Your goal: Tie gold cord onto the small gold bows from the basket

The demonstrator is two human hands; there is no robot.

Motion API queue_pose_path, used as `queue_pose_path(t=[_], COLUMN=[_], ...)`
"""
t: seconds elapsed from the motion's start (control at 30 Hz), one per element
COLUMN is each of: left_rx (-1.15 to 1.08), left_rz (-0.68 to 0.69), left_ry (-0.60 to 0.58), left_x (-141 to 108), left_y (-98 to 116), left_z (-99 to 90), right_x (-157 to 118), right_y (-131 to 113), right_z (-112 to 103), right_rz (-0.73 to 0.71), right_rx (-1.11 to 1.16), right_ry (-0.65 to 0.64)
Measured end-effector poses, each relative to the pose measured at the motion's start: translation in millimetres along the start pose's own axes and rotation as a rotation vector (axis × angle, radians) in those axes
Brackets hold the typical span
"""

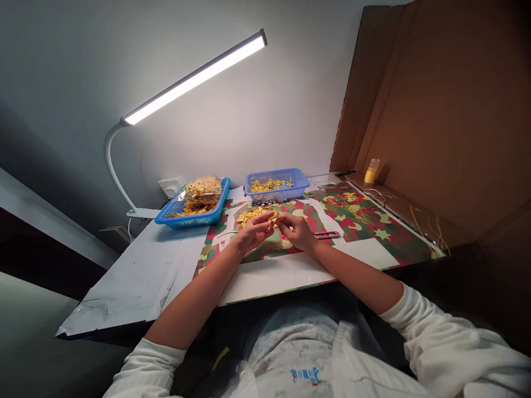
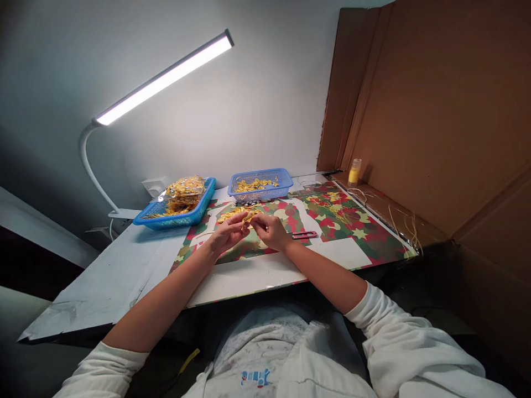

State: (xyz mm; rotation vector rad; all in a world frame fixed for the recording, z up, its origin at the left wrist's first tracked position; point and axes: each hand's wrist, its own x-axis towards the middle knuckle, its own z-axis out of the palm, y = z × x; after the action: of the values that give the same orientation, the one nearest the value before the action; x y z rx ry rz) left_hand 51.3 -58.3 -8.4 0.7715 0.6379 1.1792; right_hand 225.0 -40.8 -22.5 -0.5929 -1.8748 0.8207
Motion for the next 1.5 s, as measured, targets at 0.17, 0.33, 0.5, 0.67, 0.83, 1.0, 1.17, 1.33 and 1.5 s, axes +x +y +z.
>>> queue_pose_path(t=[0.17, 0.33, 0.5, 0.67, 0.83, 1.0, 1.17, 1.33, 1.5], left_rx=[0.035, 0.044, 0.04, 0.067, 0.033, 0.02, 0.012, 0.028, 0.05], left_rz=[-0.017, -0.011, -0.004, 0.011, 0.033, 0.033, 0.033, 0.028, 0.011], left_ry=[-0.011, -0.007, -0.008, -0.023, -0.033, -0.044, -0.058, -0.054, -0.055], left_x=[-0.1, 0.2, 0.6, 0.6, -0.6, -0.9, -0.8, -1.3, -0.3], left_y=[-1.7, -1.6, -1.4, -1.1, 1.6, 2.7, 2.4, 2.3, -1.6], left_z=[-0.9, 0.2, 1.2, 2.1, 4.3, 4.3, 4.6, 3.5, 0.8], right_x=[0.7, 2.3, 2.3, 2.7, 3.0, 3.2, 3.0, 2.5, 2.0], right_y=[-5.0, -8.6, -6.6, -3.4, -3.9, -3.9, -2.4, -2.9, -2.7], right_z=[2.2, 3.2, 2.7, 2.0, -0.1, -0.9, -0.8, -1.1, -0.2], right_rz=[0.03, 0.023, 0.028, 0.019, 0.007, 0.002, -0.005, -0.017, -0.01], right_rx=[0.071, 0.117, 0.107, 0.115, 0.112, 0.112, 0.114, 0.088, 0.062], right_ry=[-0.014, -0.012, -0.011, -0.012, -0.006, 0.001, -0.001, -0.003, -0.025])
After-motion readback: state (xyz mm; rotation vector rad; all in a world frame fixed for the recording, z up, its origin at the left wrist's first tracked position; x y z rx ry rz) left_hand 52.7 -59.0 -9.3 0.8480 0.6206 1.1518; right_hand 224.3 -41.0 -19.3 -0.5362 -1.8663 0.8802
